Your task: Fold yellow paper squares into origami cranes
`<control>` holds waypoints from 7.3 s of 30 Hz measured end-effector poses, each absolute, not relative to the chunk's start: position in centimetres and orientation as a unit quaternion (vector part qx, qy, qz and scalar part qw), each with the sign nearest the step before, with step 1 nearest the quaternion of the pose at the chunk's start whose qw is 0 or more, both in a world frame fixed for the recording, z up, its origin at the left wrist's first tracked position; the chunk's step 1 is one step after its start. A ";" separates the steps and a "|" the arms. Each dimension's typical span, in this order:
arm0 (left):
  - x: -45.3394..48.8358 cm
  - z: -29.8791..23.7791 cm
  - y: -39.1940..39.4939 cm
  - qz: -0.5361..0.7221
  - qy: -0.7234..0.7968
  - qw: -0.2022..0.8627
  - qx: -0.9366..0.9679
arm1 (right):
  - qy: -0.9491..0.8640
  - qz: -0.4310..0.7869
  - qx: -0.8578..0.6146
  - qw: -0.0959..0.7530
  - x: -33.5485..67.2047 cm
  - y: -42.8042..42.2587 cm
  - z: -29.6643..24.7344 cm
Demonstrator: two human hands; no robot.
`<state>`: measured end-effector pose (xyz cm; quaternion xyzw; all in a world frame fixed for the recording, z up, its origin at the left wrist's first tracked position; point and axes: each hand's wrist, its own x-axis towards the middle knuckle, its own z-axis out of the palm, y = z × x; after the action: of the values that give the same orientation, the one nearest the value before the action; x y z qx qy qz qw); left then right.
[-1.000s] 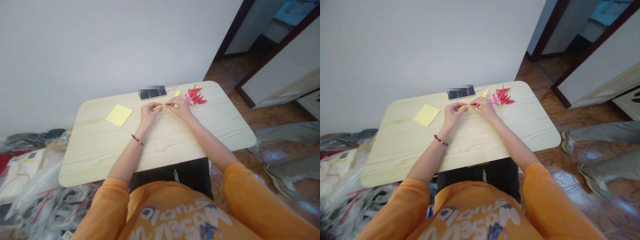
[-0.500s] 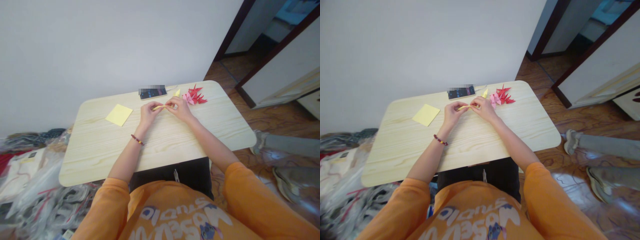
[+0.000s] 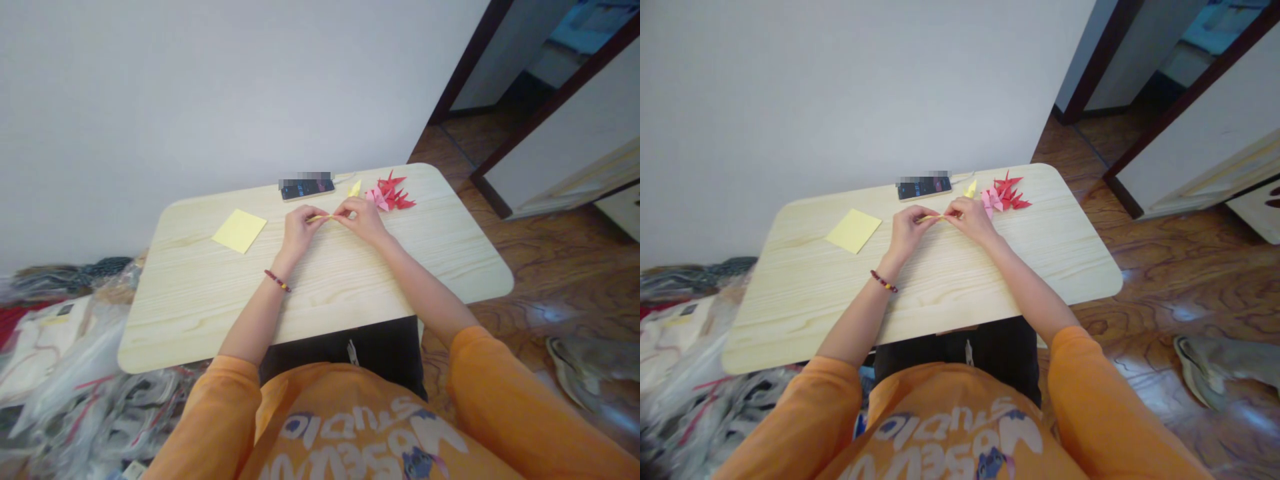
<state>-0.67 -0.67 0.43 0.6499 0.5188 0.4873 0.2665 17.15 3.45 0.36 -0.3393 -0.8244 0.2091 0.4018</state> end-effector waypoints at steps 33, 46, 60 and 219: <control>-0.8 0.3 -0.3 0.522 0.466 0.445 0.559 | -0.700 0.435 -0.368 0.430 16.9 3.5 0.3; -0.4 0.2 -0.6 0.538 0.495 0.465 0.500 | -0.628 0.516 -0.377 0.444 16.1 3.2 -0.3; 0.0 0.1 -0.7 0.539 0.512 0.435 0.507 | -0.626 0.482 -0.384 0.478 16.3 3.9 -0.9; 0.8 0.9 -1.3 0.619 0.476 0.396 0.483 | -0.711 0.367 -0.390 0.457 16.0 1.4 2.3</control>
<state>0.83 -1.34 0.93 0.4831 0.4762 0.6188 0.3960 15.97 1.42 2.28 -0.3896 -0.7108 0.3665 0.4568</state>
